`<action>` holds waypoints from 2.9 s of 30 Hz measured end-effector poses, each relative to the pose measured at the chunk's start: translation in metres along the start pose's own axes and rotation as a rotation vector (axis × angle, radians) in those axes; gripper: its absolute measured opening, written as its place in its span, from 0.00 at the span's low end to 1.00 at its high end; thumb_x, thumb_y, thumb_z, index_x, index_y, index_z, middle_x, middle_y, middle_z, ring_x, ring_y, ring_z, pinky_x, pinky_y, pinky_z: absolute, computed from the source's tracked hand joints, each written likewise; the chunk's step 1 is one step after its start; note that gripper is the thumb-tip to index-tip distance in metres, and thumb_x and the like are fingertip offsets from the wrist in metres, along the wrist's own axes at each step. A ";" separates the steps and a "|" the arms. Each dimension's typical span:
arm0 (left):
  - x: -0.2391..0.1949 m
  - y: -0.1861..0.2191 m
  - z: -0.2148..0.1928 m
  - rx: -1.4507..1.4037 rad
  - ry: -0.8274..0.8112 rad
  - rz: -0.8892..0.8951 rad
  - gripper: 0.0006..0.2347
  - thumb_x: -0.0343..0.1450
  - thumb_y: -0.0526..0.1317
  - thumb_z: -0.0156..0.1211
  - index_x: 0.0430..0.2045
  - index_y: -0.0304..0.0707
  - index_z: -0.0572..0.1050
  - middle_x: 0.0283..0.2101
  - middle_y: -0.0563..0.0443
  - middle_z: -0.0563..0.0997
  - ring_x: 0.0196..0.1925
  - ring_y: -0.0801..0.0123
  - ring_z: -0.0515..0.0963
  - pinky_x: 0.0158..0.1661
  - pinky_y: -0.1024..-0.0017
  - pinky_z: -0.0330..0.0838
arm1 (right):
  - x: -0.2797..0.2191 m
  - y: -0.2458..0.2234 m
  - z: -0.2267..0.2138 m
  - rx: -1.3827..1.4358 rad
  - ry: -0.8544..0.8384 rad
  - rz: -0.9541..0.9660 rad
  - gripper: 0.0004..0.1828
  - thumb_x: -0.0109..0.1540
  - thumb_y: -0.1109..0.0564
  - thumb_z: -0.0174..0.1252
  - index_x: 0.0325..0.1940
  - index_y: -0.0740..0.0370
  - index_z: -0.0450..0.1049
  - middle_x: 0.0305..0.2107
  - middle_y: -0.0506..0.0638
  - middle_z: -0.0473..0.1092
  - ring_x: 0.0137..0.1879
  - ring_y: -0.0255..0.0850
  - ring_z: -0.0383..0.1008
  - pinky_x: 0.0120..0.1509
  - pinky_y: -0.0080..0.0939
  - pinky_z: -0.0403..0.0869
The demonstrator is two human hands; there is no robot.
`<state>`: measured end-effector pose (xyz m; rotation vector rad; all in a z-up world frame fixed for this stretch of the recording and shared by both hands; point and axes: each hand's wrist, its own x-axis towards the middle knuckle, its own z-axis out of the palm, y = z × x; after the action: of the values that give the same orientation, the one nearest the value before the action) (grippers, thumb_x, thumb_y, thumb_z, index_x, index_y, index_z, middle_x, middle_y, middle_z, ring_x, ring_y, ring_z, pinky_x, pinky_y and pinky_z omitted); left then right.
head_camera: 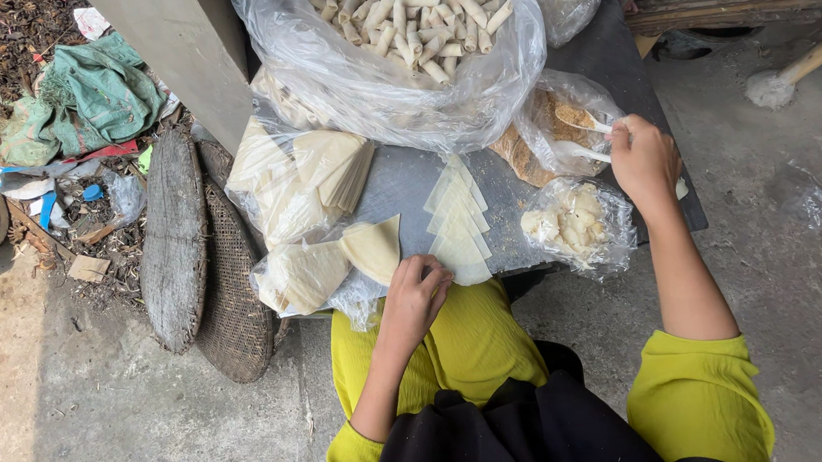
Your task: The person sits on the ground and repeatedly wraps small cylindrical food items in triangular paper sheets. They fold the paper around each item and place the finished wraps into a plastic bag.
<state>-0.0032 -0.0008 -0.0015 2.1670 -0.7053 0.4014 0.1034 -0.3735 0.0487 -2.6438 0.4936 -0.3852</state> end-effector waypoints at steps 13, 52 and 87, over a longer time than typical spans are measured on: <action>-0.001 -0.004 0.010 0.165 0.018 0.057 0.06 0.67 0.36 0.69 0.34 0.38 0.80 0.33 0.53 0.78 0.44 0.63 0.76 0.46 0.66 0.68 | -0.105 -0.044 -0.003 0.205 -0.105 -0.211 0.11 0.72 0.52 0.54 0.48 0.61 0.77 0.27 0.57 0.75 0.31 0.49 0.76 0.35 0.47 0.70; -0.004 -0.003 0.006 0.142 0.041 0.033 0.06 0.66 0.34 0.69 0.33 0.36 0.79 0.42 0.52 0.79 0.51 0.60 0.78 0.49 0.64 0.72 | -0.196 -0.052 0.055 0.099 0.061 -0.538 0.08 0.67 0.62 0.59 0.49 0.63 0.77 0.33 0.53 0.71 0.37 0.50 0.75 0.36 0.49 0.72; -0.001 -0.013 0.006 -0.116 -0.064 0.094 0.15 0.65 0.30 0.68 0.46 0.30 0.79 0.54 0.47 0.80 0.56 0.56 0.80 0.58 0.63 0.74 | -0.058 -0.048 -0.006 -0.528 0.526 -0.398 0.41 0.58 0.46 0.70 0.73 0.65 0.72 0.63 0.55 0.58 0.60 0.46 0.64 0.51 0.48 0.79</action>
<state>0.0038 0.0016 -0.0136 2.0504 -0.8477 0.3323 0.0629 -0.3124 0.0645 -3.1439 0.2314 -1.2452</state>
